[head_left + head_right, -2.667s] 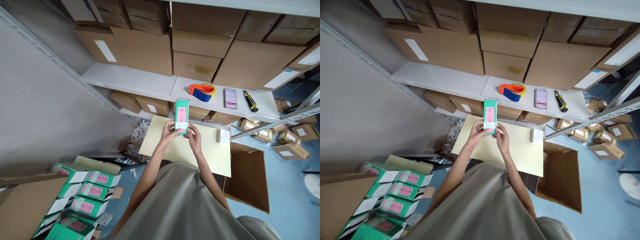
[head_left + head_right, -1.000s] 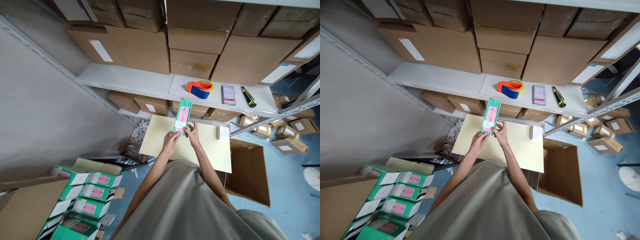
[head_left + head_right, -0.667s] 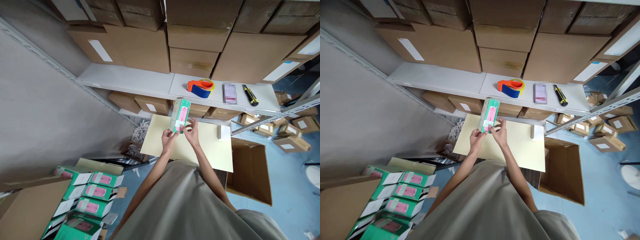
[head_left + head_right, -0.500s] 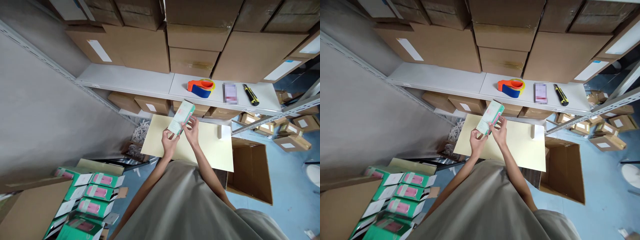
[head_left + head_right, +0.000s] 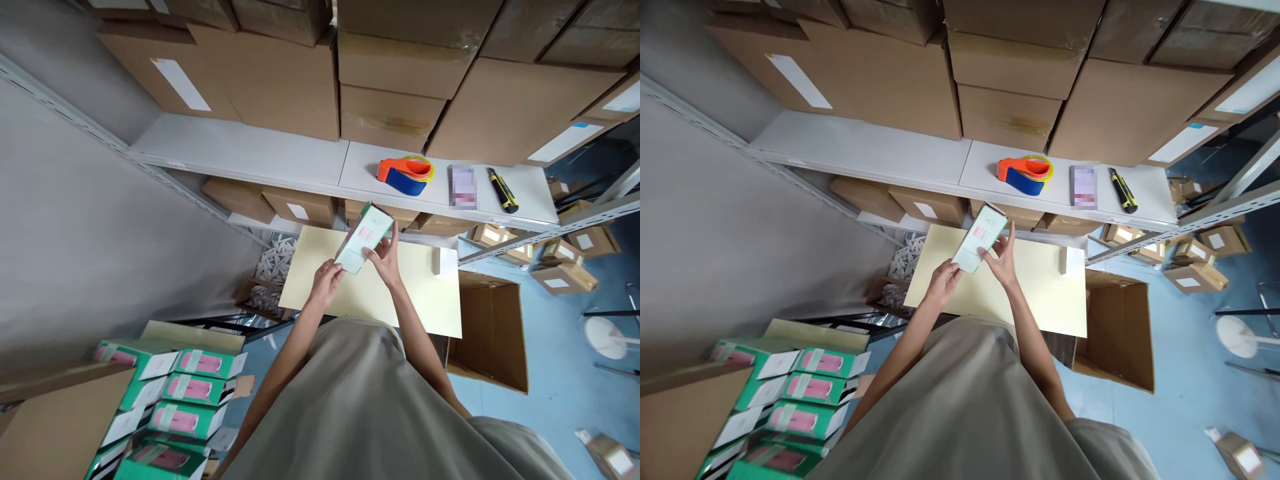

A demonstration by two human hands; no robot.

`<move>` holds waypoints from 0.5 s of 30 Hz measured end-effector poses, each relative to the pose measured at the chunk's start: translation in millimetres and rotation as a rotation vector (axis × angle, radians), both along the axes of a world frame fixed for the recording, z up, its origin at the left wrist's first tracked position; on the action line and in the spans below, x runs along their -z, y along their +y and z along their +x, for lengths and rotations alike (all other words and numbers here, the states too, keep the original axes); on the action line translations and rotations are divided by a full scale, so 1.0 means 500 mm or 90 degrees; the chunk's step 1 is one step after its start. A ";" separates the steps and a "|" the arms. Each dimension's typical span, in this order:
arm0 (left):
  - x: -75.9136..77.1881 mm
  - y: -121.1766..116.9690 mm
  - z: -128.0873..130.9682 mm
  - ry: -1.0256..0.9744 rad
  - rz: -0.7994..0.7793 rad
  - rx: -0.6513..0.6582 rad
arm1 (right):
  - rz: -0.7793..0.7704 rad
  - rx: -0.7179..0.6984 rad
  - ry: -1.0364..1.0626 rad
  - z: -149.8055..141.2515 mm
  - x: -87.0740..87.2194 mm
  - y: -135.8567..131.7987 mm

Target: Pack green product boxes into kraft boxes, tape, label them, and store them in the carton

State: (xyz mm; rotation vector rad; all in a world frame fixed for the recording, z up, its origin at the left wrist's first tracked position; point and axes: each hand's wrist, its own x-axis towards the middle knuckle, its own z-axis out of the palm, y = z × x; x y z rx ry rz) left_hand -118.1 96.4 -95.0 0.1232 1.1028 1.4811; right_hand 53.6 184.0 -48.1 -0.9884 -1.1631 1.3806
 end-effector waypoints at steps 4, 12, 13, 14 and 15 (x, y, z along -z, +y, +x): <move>0.028 -0.002 -0.067 -0.034 -0.003 0.026 | 0.120 0.000 -0.119 -0.018 -0.032 0.000; 0.082 0.054 -0.168 -0.236 -0.107 -0.081 | 0.478 -0.183 -0.560 -0.130 0.035 -0.118; 0.091 0.056 -0.181 -0.233 -0.136 -0.086 | 0.492 -0.196 -0.580 -0.142 0.046 -0.127; 0.101 0.054 -0.195 -0.228 -0.165 -0.091 | 0.487 -0.199 -0.591 -0.153 0.058 -0.131; 0.110 0.049 -0.207 -0.222 -0.192 -0.097 | 0.461 -0.196 -0.595 -0.164 0.071 -0.130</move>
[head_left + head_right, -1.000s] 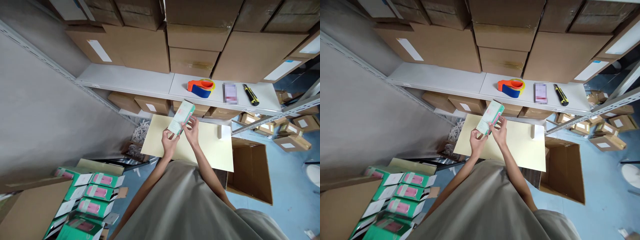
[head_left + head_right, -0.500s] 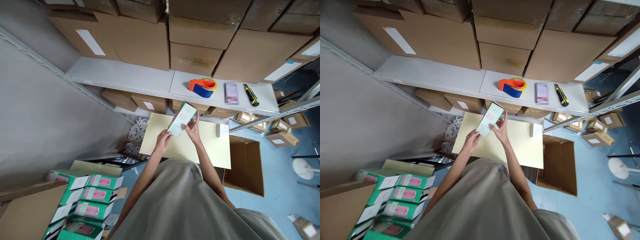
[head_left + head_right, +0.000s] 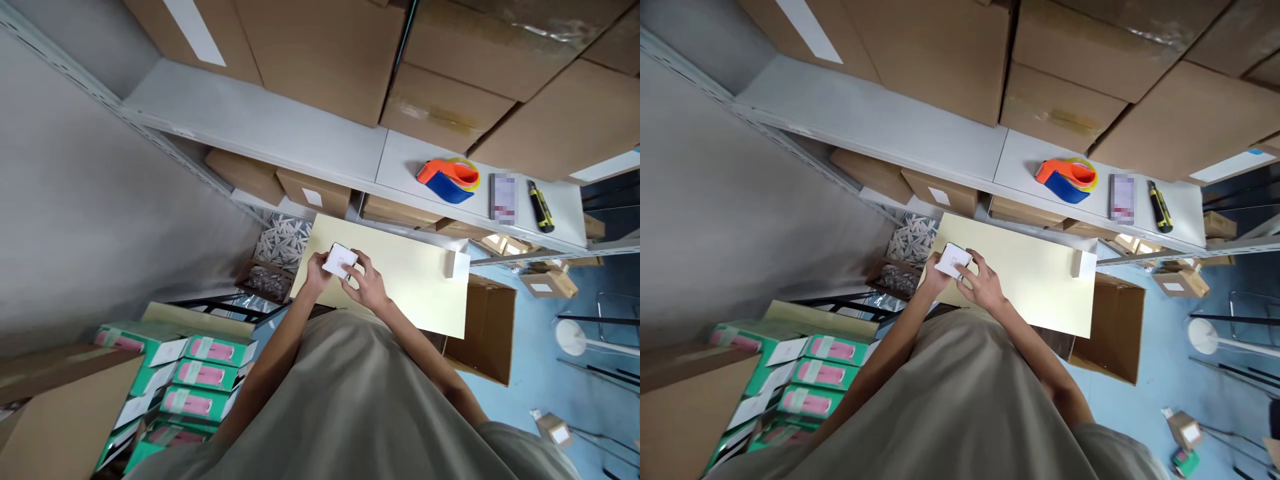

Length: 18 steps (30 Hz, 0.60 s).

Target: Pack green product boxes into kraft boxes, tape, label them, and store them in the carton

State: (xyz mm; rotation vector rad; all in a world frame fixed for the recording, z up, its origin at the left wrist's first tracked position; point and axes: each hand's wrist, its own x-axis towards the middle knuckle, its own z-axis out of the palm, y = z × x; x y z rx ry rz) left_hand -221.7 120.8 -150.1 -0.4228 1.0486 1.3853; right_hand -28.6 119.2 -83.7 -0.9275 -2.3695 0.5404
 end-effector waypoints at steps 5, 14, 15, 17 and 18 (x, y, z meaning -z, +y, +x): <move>0.047 -0.057 -0.049 0.003 -0.124 0.008 | -0.305 0.107 0.051 -0.077 0.104 0.082; 0.108 -0.047 -0.096 0.000 -0.196 -0.052 | -0.548 0.203 -0.144 -0.296 0.262 0.266; 0.112 -0.039 -0.098 -0.008 -0.186 -0.053 | -0.543 0.211 -0.160 -0.307 0.266 0.279; 0.118 -0.030 -0.101 -0.020 -0.168 -0.053 | -0.532 0.231 -0.197 -0.317 0.267 0.301; 0.119 -0.031 -0.102 -0.022 -0.161 -0.054 | -0.527 0.241 -0.216 -0.316 0.264 0.308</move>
